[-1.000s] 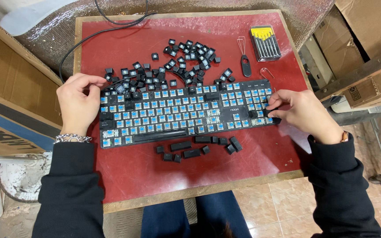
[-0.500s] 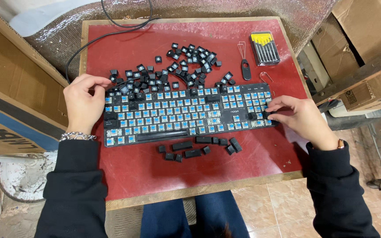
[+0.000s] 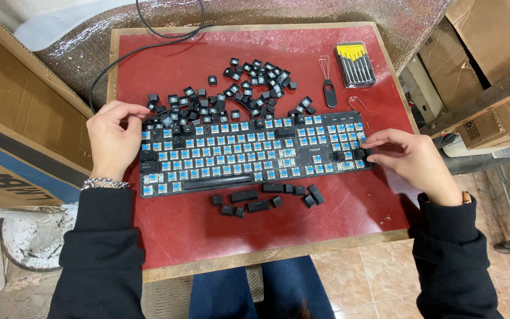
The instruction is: The person assembles a mechanical keyboard by placing black keycaps onto blue switches on a red table. They handle keycaps one at a time, positioning them into the keyboard base. The workspace includes scattered keycaps, a keycap puller, and a screwdriver set.
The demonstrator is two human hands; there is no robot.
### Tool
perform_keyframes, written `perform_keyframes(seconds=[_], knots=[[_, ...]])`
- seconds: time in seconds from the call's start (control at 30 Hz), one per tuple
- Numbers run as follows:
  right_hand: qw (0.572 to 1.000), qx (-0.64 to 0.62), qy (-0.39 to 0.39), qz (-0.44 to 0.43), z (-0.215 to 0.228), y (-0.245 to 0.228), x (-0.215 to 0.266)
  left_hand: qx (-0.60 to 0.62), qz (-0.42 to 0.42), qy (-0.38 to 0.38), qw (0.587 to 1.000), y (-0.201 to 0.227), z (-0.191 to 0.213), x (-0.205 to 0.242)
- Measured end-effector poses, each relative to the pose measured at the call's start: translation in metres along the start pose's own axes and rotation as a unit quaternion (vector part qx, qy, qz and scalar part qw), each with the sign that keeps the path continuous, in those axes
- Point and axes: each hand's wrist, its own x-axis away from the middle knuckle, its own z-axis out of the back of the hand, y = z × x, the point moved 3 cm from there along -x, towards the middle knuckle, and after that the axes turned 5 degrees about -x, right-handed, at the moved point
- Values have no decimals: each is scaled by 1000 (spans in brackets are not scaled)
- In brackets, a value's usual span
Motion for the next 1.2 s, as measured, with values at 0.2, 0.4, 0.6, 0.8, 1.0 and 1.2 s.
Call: perform_keyframes(seconds=[0.2, 0.4, 0.6, 0.8, 1.0, 1.2], knots=[[999, 39, -12, 30, -3, 11, 6, -7, 3, 2, 1000, -4, -1, 1], [996, 66, 25, 53, -6, 13, 7, 7, 13, 1, 1000, -2, 0, 0], [992, 88, 31, 87, -7, 14, 9, 3, 6, 2, 1000, -1, 0, -1], [991, 82, 35, 100, -6, 5, 11, 2, 6, 2, 1000, -1, 0, 0], [982, 105, 11, 158, -17, -18, 12, 6, 10, -1, 1000, 0, -1, 1], [979, 87, -13, 181, -26, -16, 8, 0, 6, 1, 1000, -1, 0, 1]])
